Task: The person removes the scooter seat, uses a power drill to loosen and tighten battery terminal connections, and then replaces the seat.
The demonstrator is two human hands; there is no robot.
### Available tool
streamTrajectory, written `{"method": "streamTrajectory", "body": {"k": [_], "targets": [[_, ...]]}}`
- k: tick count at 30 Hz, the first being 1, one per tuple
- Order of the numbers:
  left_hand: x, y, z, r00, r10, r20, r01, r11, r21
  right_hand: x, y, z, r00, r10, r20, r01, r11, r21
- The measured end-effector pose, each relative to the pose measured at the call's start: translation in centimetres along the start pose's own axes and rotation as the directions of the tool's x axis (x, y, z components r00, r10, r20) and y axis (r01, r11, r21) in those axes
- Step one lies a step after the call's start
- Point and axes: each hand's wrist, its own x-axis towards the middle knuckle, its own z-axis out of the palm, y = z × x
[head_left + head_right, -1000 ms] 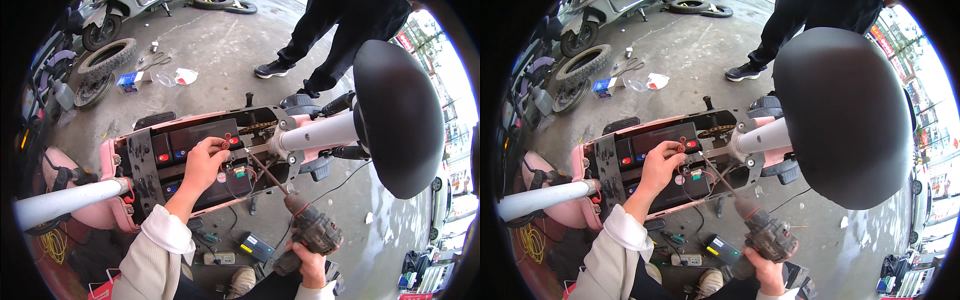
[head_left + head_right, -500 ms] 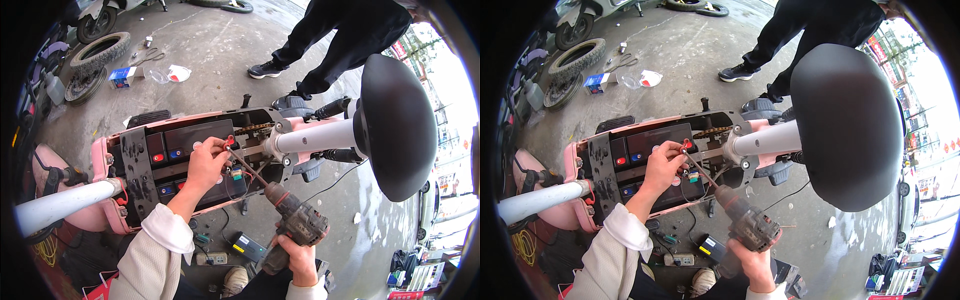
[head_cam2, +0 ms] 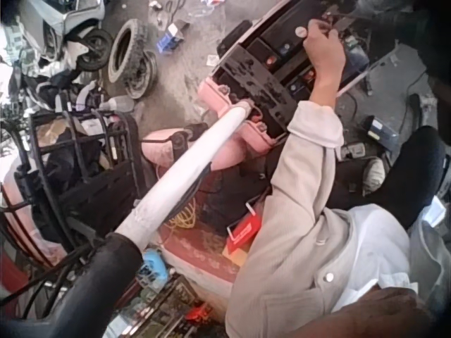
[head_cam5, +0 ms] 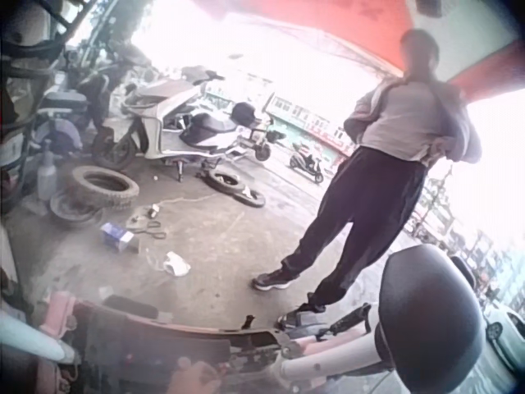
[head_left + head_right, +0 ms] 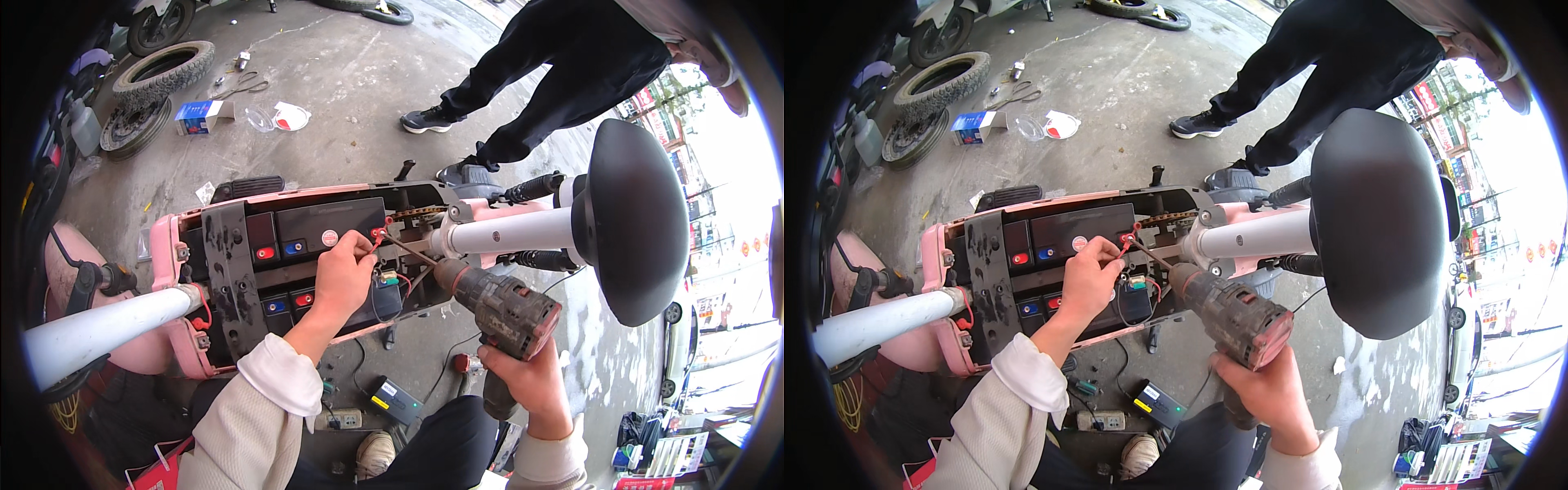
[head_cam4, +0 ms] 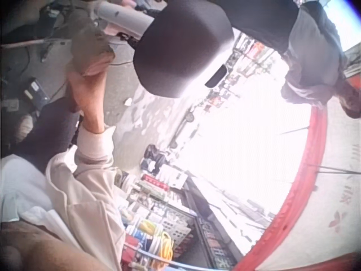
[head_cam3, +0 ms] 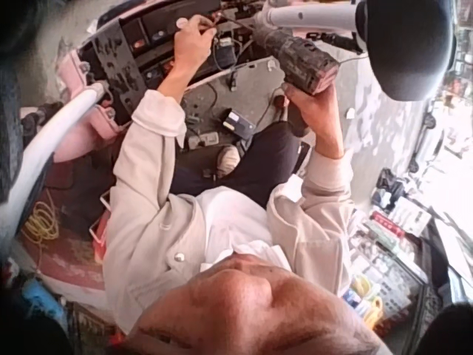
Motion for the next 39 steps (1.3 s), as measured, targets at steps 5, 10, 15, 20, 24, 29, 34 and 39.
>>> {"method": "streamTrajectory", "body": {"k": [5, 10, 15, 20, 24, 29, 34, 39], "targets": [[-0.1, 0.2, -0.5, 0.999, -0.035, 0.011, 0.035, 0.999, -0.021, 1.3, -1.6, -0.3, 0.996, 0.055, 0.07, -0.049, 0.995, -0.093], [0.2, 0.1, -0.8, 1.0, -0.03, 0.004, 0.03, 1.0, -0.009, 3.3, -5.8, -1.1, 0.991, -0.002, 0.136, 0.038, 0.964, -0.262], [0.7, -0.1, -1.2, 0.995, -0.089, -0.055, 0.086, 0.995, -0.049, 5.5, -12.9, 1.9, 0.921, 0.168, 0.352, -0.045, 0.942, -0.332], [1.0, -0.6, -0.1, 0.992, -0.122, -0.008, 0.122, 0.991, -0.051, 6.1, -14.6, 2.4, 0.929, 0.2, 0.31, -0.031, 0.88, -0.474], [0.7, -0.9, 0.1, 0.994, -0.112, 0.008, 0.112, 0.993, -0.03, 6.5, -13.9, 2.2, 0.932, 0.237, 0.274, -0.082, 0.875, -0.477], [1.1, -1.2, -0.3, 0.996, -0.089, -0.016, 0.088, 0.996, -0.015, 6.7, -14.3, 2.5, 0.938, 0.22, 0.268, -0.04, 0.836, -0.547], [0.8, -0.5, -0.2, 0.995, -0.102, -0.007, 0.102, 0.995, -0.007, 6.7, -14.0, 2.3, 0.929, 0.211, 0.304, -0.005, 0.829, -0.56], [0.8, -1.1, 0.4, 0.993, -0.119, 0.011, 0.119, 0.989, -0.084, 6.6, -14.0, 1.9, 0.925, 0.223, 0.309, -0.008, 0.822, -0.569]]}}
